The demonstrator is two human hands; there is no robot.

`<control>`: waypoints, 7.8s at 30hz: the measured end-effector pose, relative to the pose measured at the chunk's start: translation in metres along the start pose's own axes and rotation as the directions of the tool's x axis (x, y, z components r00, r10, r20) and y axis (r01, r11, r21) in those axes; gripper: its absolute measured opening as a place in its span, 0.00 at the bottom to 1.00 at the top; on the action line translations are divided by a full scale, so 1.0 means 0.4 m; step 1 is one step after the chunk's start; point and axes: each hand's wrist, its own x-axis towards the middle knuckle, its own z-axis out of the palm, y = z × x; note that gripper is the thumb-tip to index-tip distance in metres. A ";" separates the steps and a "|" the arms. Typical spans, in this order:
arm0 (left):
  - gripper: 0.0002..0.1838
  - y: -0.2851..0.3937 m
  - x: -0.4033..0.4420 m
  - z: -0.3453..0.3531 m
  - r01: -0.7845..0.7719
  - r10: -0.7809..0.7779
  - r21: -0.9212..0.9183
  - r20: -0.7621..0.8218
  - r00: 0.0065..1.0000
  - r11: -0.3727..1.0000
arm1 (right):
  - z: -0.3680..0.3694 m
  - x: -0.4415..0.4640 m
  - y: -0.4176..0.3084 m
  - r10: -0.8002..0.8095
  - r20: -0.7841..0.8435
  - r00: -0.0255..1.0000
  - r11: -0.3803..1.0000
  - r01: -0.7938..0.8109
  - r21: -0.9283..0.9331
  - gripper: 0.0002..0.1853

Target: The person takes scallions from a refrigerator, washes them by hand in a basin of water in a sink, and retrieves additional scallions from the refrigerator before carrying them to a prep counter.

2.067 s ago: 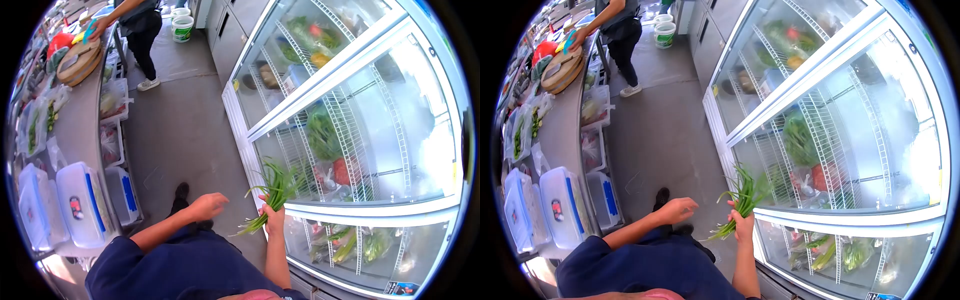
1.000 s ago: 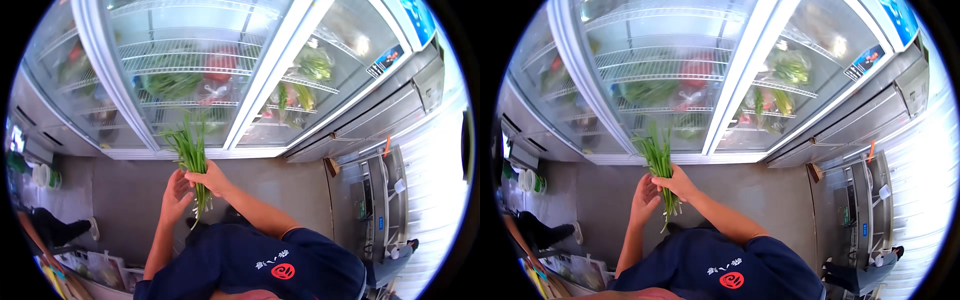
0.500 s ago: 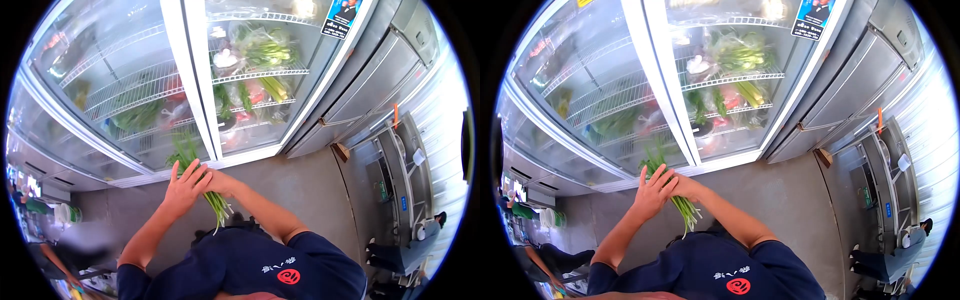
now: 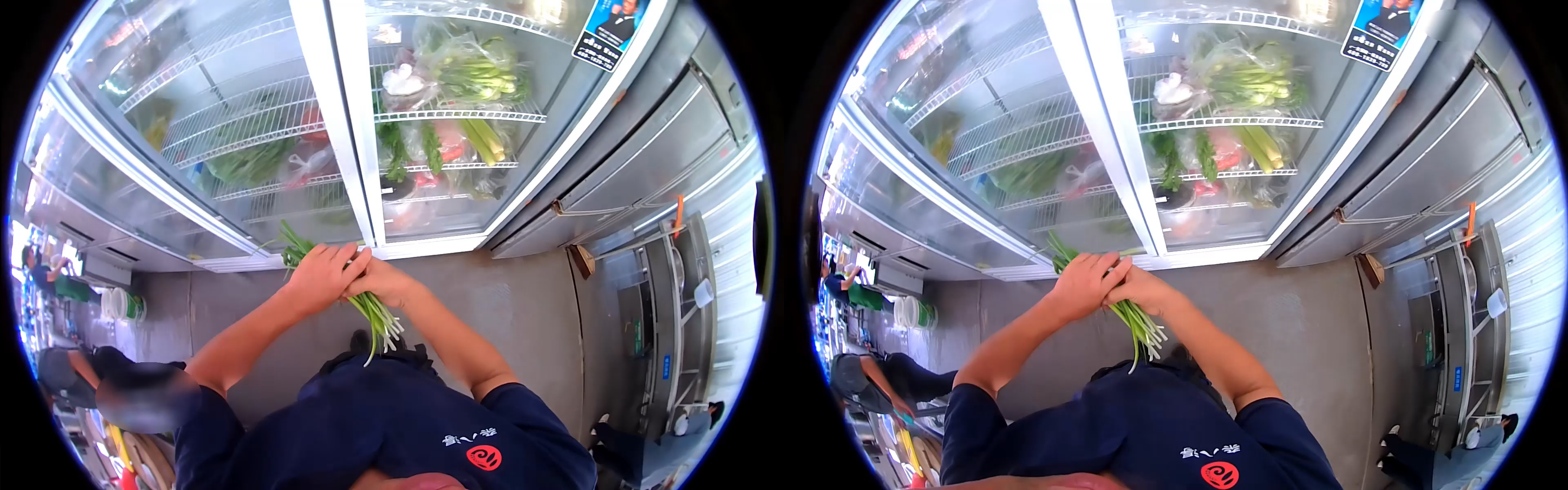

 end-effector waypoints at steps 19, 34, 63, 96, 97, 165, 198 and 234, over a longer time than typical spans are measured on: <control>0.12 -0.126 -0.245 0.040 0.373 -0.530 -0.483 -0.244 0.812 0.793 | 0.074 0.090 -0.089 0.151 0.144 0.978 0.984 -0.162 0.069 0.30; 0.17 -0.172 -0.284 0.155 0.326 -0.545 -0.890 0.453 0.705 -0.318 | 0.139 0.227 0.083 -0.308 -0.068 0.949 0.660 0.162 -0.733 0.47; 0.55 0.881 0.879 0.253 0.293 0.423 -0.946 0.211 0.881 -0.140 | -0.419 -1.087 -0.144 -0.594 -0.788 -0.159 0.648 0.485 -0.587 0.11; 0.28 2.330 2.340 0.797 0.714 0.820 -0.692 0.344 0.457 -0.107 | -1.528 -2.609 -0.221 -0.300 -0.836 -0.459 0.809 0.342 -0.478 0.22; 0.28 2.359 2.366 0.805 0.711 0.813 -0.696 0.353 0.463 -0.102 | -1.571 -2.646 -0.222 -0.303 -0.840 -0.451 0.804 0.351 -0.479 0.22; 0.41 3.345 4.033 2.419 0.865 0.112 -0.458 0.889 0.445 0.204 | -3.886 -3.811 -0.011 -0.423 -0.591 -0.687 0.830 -0.556 0.053 0.11; 0.17 3.333 3.993 2.447 0.956 0.250 -0.253 0.926 0.284 -0.152 | -3.872 -3.718 -0.054 -0.068 -0.913 -0.403 0.932 -0.351 0.085 0.30; 0.09 3.345 4.316 1.787 0.521 0.349 -0.849 0.465 0.814 -0.084 | -3.288 -3.786 -0.178 0.180 -0.823 -0.538 0.958 0.286 0.023 0.14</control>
